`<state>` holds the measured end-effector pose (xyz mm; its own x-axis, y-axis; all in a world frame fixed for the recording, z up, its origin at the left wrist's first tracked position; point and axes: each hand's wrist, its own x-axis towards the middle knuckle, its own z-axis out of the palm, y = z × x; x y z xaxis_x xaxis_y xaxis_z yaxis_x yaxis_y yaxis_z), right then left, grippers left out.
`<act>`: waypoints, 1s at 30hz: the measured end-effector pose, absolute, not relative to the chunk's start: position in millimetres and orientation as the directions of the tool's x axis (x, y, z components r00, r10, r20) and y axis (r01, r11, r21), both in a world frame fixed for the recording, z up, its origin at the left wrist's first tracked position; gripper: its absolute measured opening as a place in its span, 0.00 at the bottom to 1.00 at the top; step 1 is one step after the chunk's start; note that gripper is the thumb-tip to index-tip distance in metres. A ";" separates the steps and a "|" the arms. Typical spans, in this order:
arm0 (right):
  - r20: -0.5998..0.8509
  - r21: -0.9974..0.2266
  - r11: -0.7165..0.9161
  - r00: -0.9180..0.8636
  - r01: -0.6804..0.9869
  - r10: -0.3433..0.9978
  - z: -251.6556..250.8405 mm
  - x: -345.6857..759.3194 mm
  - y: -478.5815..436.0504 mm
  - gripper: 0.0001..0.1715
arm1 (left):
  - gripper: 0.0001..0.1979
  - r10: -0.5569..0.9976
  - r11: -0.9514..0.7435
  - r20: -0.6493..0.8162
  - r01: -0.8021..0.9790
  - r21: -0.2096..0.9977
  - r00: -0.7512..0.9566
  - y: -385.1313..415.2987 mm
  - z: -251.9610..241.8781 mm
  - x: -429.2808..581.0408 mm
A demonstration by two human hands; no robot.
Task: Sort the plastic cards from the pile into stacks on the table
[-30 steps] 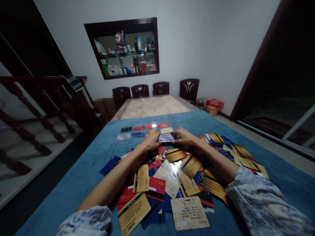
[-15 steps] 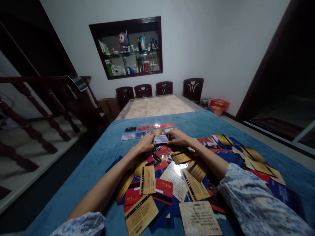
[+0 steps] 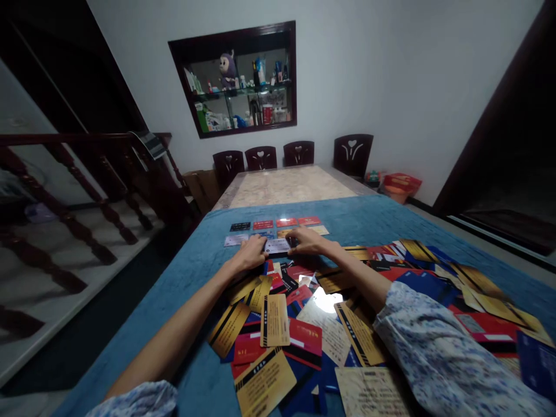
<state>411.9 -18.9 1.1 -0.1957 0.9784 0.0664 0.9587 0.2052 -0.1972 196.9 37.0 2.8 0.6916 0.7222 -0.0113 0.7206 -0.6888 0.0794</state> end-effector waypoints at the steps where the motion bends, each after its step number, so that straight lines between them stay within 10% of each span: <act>1: 0.066 -0.204 0.212 -0.202 0.956 0.977 2.6 408.4 -16.8 0.23 | 0.19 0.725 -0.686 -0.010 0.724 0.073 0.688 39.6 2.2 193.7; 30: 0.019 -0.133 0.244 -0.244 0.961 0.970 14.8 335.5 48.6 0.24 | 0.20 0.842 -0.539 -0.043 0.841 -0.036 0.538 86.1 15.1 132.9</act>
<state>335.5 48.6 14.8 -0.2436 0.9697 0.0186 0.9607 0.2439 -0.1327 132.9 86.1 15.1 0.5378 0.8420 -0.0430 0.8413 -0.5393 -0.0365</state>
